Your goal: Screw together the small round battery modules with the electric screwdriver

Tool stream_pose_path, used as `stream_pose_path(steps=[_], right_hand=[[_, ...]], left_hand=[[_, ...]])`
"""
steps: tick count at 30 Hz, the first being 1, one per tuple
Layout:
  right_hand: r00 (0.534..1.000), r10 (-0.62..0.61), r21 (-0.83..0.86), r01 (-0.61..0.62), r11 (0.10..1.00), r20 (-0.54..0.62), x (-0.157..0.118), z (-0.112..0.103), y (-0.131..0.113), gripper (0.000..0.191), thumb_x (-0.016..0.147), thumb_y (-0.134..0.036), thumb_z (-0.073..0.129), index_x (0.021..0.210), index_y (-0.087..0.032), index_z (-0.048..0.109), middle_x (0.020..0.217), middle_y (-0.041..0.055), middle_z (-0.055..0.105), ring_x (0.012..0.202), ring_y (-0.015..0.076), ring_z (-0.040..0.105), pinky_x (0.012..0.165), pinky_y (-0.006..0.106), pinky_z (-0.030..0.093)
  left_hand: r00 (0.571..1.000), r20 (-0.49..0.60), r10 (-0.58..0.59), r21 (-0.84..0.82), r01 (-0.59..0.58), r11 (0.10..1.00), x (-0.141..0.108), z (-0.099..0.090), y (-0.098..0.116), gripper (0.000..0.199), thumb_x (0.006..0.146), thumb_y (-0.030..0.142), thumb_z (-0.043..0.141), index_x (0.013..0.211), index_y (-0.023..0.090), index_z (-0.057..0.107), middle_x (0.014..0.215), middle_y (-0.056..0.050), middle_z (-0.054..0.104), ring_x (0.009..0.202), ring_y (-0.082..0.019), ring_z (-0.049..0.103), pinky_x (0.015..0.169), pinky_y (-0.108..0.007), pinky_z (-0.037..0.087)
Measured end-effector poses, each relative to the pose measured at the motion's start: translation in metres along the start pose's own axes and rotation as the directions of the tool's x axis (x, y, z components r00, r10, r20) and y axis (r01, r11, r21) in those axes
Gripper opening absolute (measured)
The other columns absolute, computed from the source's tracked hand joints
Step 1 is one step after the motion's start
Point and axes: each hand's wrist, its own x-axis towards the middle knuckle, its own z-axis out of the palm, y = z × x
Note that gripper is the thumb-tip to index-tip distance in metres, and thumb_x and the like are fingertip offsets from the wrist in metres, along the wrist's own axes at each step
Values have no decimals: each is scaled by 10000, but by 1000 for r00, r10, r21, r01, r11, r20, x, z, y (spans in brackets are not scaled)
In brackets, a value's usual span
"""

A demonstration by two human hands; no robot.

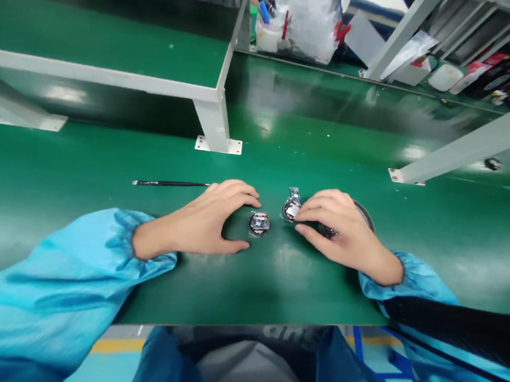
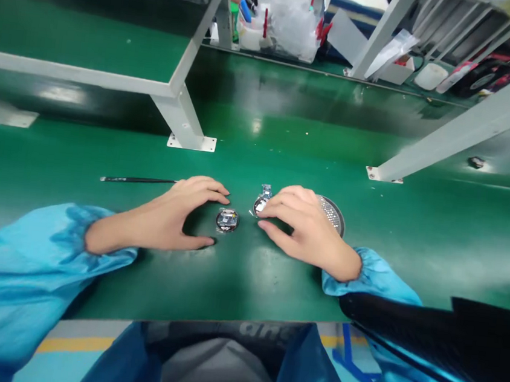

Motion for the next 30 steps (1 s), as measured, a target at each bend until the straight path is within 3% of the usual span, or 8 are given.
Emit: stream_pose_path(steps=[6,14,30], right_hand=[[999,30,-18,-29,999,37,-7,6,-1,115,978,-288,681,1082,-274,728,1074,42,752,1069,264,636,942,459,459],[997,39,-16,-38,999,61,-9,13,-12,97,987,-323,683,1032,-260,741,1037,48,731,1059,255,615,931,452,445],[995,29,-39,-25,999,100,-12,20,-13,125,978,-322,713,1081,-278,770,1030,33,746,1064,254,617,948,466,438]], left_hand=[[992,-99,-83,19,86,996,4,16,8,326,886,424,754,1155,277,643,1452,-77,551,1403,-346,450,1090,-520,397],[992,-120,-37,-19,35,999,12,41,35,348,913,435,752,1217,299,650,1475,-62,537,1440,-341,421,1129,-531,370],[984,-171,-47,-24,44,999,7,48,33,325,906,426,765,1154,272,623,1476,-65,545,1442,-333,431,1100,-509,410]])
